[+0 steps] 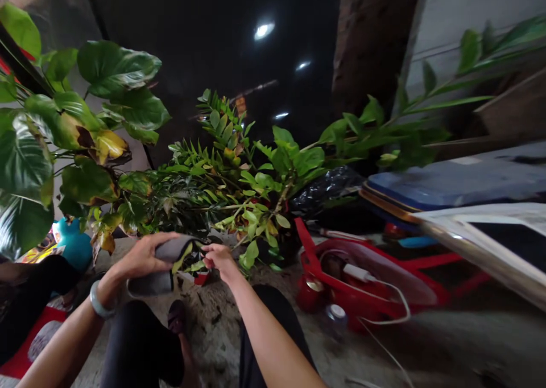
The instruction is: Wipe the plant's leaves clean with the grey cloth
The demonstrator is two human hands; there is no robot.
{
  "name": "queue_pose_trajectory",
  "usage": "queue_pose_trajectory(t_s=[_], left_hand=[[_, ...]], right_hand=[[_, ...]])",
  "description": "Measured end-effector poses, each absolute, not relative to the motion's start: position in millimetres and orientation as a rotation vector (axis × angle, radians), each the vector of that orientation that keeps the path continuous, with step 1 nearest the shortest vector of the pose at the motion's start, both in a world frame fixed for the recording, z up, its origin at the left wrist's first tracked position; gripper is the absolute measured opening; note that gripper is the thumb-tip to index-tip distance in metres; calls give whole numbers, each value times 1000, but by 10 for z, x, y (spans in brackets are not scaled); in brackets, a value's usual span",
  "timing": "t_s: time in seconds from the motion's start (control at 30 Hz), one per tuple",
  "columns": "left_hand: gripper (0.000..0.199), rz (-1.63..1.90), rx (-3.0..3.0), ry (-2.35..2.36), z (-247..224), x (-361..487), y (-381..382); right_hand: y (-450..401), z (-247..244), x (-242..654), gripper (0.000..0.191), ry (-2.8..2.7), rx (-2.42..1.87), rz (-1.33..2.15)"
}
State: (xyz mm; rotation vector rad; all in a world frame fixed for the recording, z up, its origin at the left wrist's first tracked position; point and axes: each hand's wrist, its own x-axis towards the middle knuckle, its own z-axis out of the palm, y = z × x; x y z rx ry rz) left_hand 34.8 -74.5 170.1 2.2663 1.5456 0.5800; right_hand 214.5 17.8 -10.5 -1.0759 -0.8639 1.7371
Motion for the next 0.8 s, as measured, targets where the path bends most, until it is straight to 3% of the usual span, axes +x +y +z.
queue_pose_trajectory(t_s=[0.1,0.2,0.4,0.57,0.7,0.8], left_hand=[[67,920,2273,1670,2032,410,-432],[69,1089,2264,1887,2047,530,-123],[68,450,2170,1651,1320,563,-333],[68,588,1930,1680,1069,390,-866],[67,954,1761,1873,1068,334,-1012],[67,1107,1731,1952,1047,413,-1042]], right_hand=[[162,-72,2151,26,-863,-1094,1749],[156,-57,2162,27,-873,-1108,1744],[172,-89,2157,13,-876,-1068,1723],[167,-42,2182,11,-878,-1100,1752],[-93,150,2230,37,-898,-1253,1640],[-509,337,2156,59,-1088,-1104,1388]])
